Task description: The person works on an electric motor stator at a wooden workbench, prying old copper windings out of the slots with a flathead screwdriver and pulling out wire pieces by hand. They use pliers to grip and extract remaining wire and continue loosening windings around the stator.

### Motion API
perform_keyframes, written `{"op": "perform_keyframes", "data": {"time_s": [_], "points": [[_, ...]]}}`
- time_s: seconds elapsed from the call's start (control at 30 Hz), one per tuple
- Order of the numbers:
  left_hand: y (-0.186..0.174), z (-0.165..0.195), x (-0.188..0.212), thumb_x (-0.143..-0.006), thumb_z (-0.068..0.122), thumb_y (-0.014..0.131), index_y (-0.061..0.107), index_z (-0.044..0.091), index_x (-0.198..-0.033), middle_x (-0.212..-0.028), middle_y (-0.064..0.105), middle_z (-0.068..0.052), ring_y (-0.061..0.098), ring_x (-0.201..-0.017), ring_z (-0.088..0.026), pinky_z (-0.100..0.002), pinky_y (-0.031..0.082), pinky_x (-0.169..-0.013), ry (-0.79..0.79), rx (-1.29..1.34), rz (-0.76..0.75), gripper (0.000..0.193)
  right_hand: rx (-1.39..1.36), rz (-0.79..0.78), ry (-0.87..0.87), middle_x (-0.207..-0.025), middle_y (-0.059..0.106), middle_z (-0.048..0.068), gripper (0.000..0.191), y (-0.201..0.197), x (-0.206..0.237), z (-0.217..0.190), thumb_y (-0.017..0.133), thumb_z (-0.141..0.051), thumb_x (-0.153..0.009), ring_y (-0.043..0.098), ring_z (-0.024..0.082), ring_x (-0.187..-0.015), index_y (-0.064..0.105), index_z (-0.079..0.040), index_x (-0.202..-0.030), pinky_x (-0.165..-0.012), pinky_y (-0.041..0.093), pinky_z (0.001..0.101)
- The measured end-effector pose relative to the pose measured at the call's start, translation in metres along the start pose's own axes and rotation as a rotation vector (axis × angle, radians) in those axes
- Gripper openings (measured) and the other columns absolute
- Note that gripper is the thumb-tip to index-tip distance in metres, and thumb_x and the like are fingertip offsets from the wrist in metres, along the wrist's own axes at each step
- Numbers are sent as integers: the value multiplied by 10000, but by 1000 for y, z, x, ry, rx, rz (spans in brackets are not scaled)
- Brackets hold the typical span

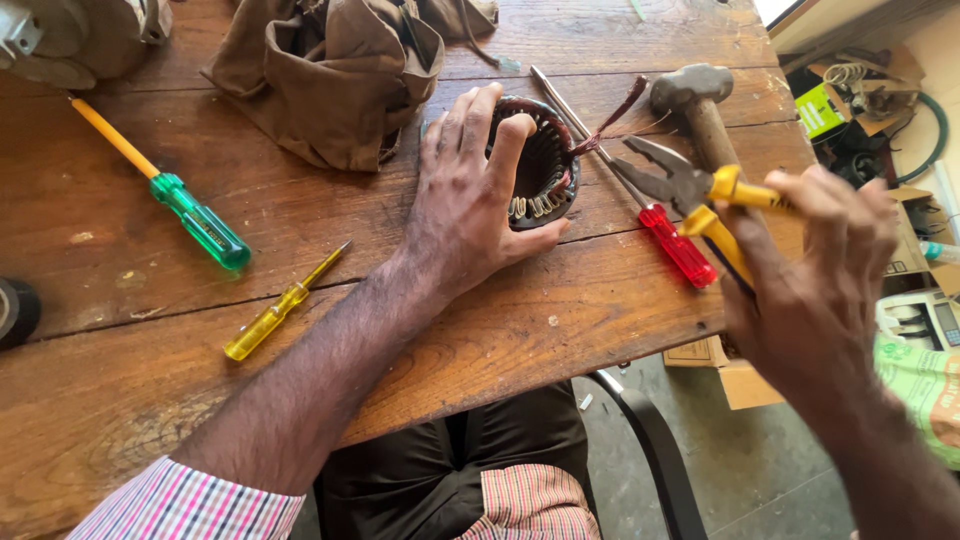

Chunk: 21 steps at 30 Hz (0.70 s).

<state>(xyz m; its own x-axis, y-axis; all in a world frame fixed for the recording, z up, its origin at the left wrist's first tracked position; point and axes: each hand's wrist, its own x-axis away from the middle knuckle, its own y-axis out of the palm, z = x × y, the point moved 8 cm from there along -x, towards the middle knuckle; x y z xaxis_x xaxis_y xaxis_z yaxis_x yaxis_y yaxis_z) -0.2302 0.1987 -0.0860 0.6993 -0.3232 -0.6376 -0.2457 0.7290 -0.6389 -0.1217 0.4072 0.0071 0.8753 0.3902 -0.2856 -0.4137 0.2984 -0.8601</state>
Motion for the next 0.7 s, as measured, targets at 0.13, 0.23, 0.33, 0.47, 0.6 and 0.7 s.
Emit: {"op": "perform_keyframes", "data": {"time_s": [0.13, 0.23, 0.33, 0.47, 0.6, 0.7], "points": [[0, -1, 0, -760, 575, 901, 332, 83, -1413, -1459, 326, -300, 309, -1424, -489, -689, 266, -1155, 2, 25, 4, 996, 165, 5, -95, -1487, 457, 190, 507, 2, -14, 0, 799, -168, -900, 342, 358, -1499, 709, -89, -1392, -1296, 198, 603], [3, -2, -3, -725, 597, 905, 322, 87, -1402, -1434, 328, -317, 307, -1407, -484, -710, 249, -1139, 0, 29, -6, 1029, 20, 6, -99, -1461, 462, 194, 473, 4, -17, -5, 791, -150, -873, 384, 365, -1444, 703, -62, -1329, -1248, 281, 570], [1, -1, -3, -726, 594, 898, 319, 105, -1415, -1445, 337, -306, 319, -1430, -473, -704, 236, -1167, 5, 41, 7, 1024, -326, -148, 119, -1421, 506, 158, 486, 16, -1, 1, 748, -173, -807, 504, 321, -1286, 697, -52, -1275, -1077, 411, 439], [-9, 0, -5, -756, 655, 861, 355, 92, -1406, -1434, 363, -317, 334, -1415, -474, -713, 165, -1144, 15, 3, 28, 998, -1032, -496, 541, -1289, 654, 142, 453, 51, 35, 12, 722, -156, -933, 609, 285, -1008, 693, -93, -1380, -851, 494, 407], [-16, 9, -28, -924, 545, 787, 419, 92, -1427, -1479, 484, -256, 375, -1481, -375, -616, 180, -1254, 25, -41, 88, 771, -1695, -650, 848, -1236, 742, 162, 469, 64, 57, -2, 642, -84, -847, 666, 238, -1169, 680, 20, -1303, -976, 470, 376], [11, 15, -70, -855, 493, 816, 399, -9, -1456, -1213, 641, -252, 509, -1279, -405, -578, 177, -1132, 9, 208, -130, 887, -2028, -644, 817, -1321, 684, 240, 445, 60, 53, -20, 622, -94, -872, 658, 331, -1251, 615, 91, -1277, -1066, 488, 463]]}}
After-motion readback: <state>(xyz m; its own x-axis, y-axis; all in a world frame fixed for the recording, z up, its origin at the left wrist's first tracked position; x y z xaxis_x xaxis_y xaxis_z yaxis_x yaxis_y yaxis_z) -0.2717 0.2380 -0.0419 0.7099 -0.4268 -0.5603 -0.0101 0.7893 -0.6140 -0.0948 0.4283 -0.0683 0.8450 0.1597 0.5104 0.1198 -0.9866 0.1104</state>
